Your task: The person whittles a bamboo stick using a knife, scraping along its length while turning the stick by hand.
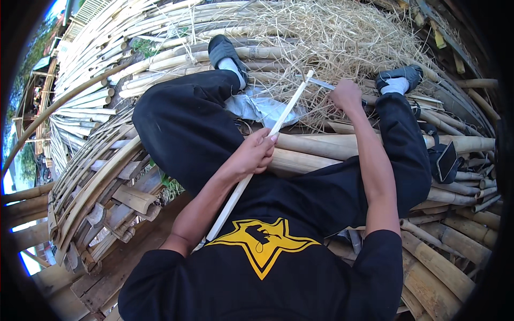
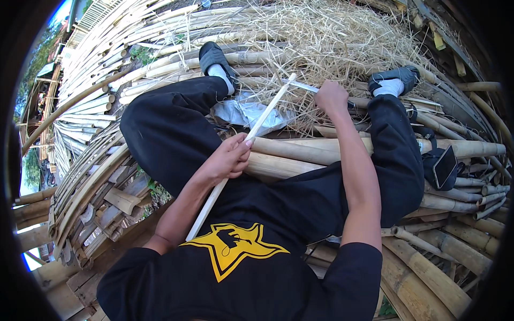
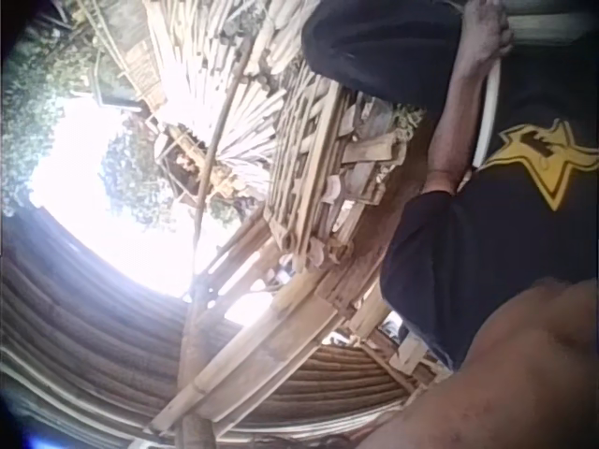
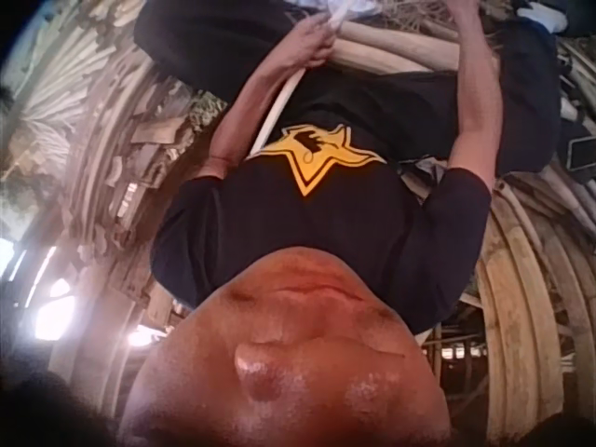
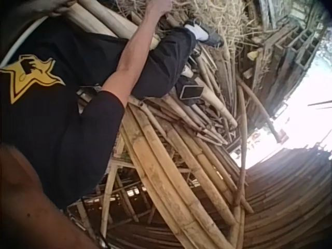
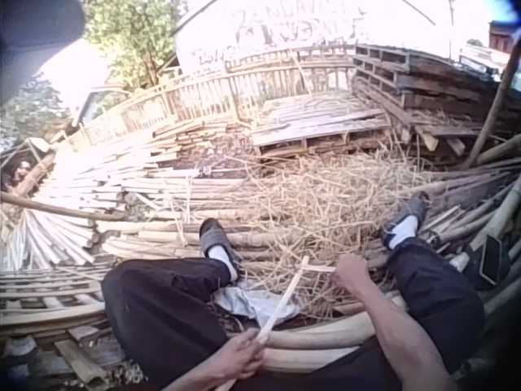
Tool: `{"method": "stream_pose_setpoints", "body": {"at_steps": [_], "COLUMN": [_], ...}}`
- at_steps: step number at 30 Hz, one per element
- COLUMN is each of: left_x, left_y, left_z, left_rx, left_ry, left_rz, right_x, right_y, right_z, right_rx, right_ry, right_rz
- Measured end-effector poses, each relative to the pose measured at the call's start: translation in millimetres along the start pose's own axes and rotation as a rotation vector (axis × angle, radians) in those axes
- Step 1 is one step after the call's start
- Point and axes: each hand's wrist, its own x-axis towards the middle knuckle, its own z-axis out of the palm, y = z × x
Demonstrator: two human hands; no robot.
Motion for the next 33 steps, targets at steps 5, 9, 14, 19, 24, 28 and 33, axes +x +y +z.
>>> {"method": "stream_pose_setpoints", "body": {"at_steps": [5,9,14,19,24,28,33], "left_x": [-51,2,21,35,50,47,46], "left_y": [9,4,27,36,26,25,1], "left_z": [-1,-18,-14,-11,-13,-5,-11], "left_rx": [0.099,0.044,-0.032,0.177,0.532,1.055,1.168], "left_ry": [-0.063,0.073,0.044,0.037,0.144,0.353,0.396], "left_rz": [-0.074,0.025,-0.022,-0.062,0.068,0.335,0.343], "right_x": [27,48,0,-58,-76,-83,-72], "right_y": [100,76,-20,-61,-71,-73,-64], "right_z": [-9,-13,-27,-26,-10,-1,18], "right_rx": [0.077,0.364,0.387,0.223,0.162,0.161,0.113], "right_ry": [0.066,0.152,-0.076,-0.157,-0.173,-0.174,-0.113], "right_rz": [0.360,0.247,-0.085,-0.194,-0.245,-0.290,-0.361]}}
